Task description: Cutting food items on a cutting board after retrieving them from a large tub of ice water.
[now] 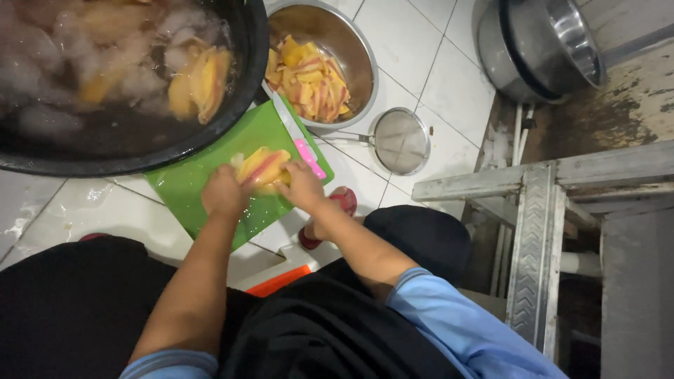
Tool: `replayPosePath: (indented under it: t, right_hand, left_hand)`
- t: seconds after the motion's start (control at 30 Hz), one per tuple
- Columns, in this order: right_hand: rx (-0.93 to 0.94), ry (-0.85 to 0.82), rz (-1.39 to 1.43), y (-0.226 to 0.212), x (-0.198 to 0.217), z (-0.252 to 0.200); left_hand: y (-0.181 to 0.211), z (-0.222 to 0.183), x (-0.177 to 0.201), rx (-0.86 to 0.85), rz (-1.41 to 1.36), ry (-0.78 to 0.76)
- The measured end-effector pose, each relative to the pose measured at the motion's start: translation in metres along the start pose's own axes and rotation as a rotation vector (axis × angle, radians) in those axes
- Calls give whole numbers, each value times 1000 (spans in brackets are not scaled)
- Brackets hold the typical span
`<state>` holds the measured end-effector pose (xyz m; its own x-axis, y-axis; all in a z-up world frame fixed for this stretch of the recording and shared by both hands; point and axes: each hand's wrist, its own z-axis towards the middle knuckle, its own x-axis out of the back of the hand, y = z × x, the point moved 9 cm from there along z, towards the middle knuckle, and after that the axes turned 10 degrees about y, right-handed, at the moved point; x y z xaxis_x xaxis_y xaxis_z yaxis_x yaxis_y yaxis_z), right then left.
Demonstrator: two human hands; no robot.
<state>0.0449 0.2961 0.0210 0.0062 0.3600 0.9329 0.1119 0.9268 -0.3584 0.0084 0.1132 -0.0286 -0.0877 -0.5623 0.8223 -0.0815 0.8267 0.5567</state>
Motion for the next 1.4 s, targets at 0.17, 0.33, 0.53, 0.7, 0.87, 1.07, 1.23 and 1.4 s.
replayPosePath:
  t: [0.17,0.33,0.53,0.7,0.87,1.07,1.23,1.4]
  right_hand:
    - [-113,19,-41,-20,11,-8]
    - [-386,5,290,-3,-1,-11]
    - [-564,-26,374,30,-61,-25]
    - [-385,-65,325,34,-32,-17]
    - [-208,-155,285,-9,54,-4]
    - [-87,-108,20,-28,94,9]
    - [20,-100,-69,-54,21,-1]
    - [24,-230,111,-97,29,-27]
  left_hand:
    - [-20,5,-7,278,-286,-188]
    - [-13,18,12,383,-793,-228]
    - [5,46,30,387,-910,-198]
    - [-18,65,3,294,-919,-72]
    - [-14,52,28,153,-570,-36]
    - [2,31,49,39,30,-92]
    - [0,-13,8,365,-740,-304]
    - [24,-56,98,446,-636,-478]
